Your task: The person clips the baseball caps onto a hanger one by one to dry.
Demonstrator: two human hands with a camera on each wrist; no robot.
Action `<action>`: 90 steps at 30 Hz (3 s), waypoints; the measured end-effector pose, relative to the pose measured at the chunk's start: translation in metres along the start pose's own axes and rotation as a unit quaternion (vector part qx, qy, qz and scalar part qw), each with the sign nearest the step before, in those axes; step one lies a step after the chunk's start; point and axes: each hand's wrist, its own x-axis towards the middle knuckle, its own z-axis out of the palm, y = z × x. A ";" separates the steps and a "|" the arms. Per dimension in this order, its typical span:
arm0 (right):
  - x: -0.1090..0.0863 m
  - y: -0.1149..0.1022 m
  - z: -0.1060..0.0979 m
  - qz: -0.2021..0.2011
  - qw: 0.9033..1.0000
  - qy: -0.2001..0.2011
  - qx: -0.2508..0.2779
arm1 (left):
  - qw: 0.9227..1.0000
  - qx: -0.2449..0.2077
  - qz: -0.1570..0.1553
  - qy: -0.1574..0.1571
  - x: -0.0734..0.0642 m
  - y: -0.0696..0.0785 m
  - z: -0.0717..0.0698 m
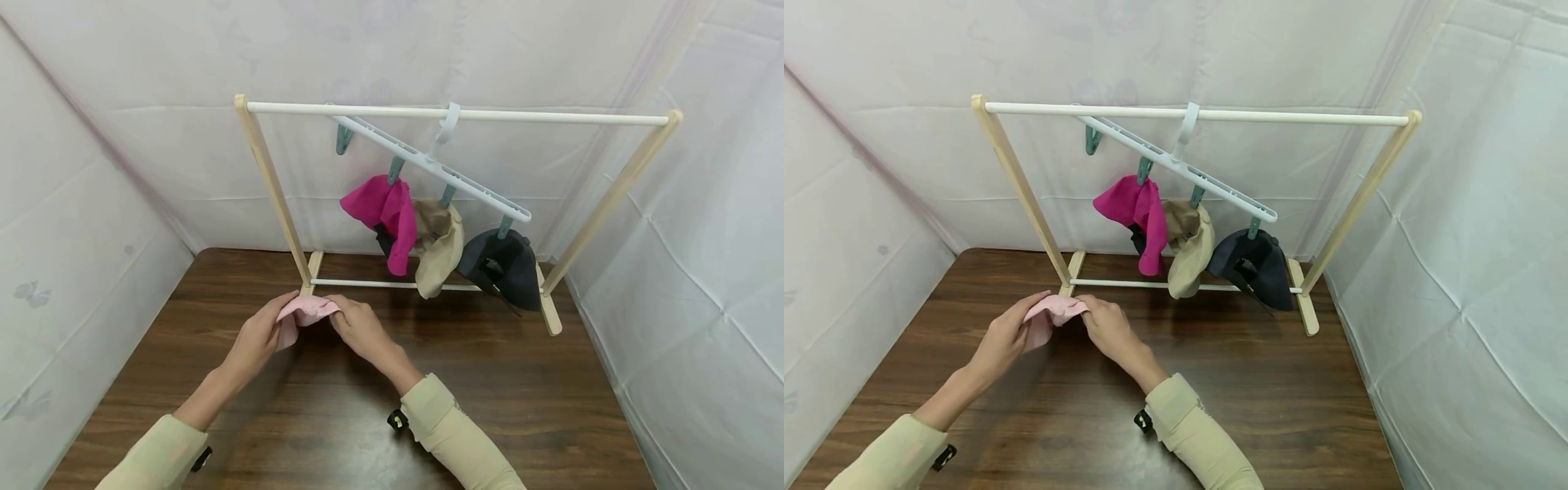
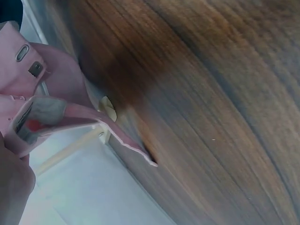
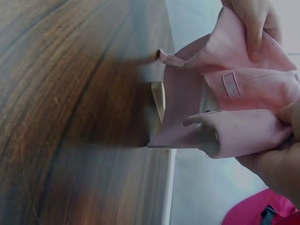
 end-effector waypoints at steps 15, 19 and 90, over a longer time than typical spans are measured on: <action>0.003 0.009 -0.017 0.018 0.997 0.039 0.060 | 0.999 -0.025 -0.033 0.000 0.015 0.000 0.006; 0.002 0.009 -0.018 0.007 0.998 0.011 0.059 | 0.998 -0.032 -0.046 -0.006 0.017 0.007 0.008; 0.005 0.023 -0.063 -0.037 0.998 0.030 0.030 | 0.997 -0.068 -0.013 -0.035 0.071 0.035 0.002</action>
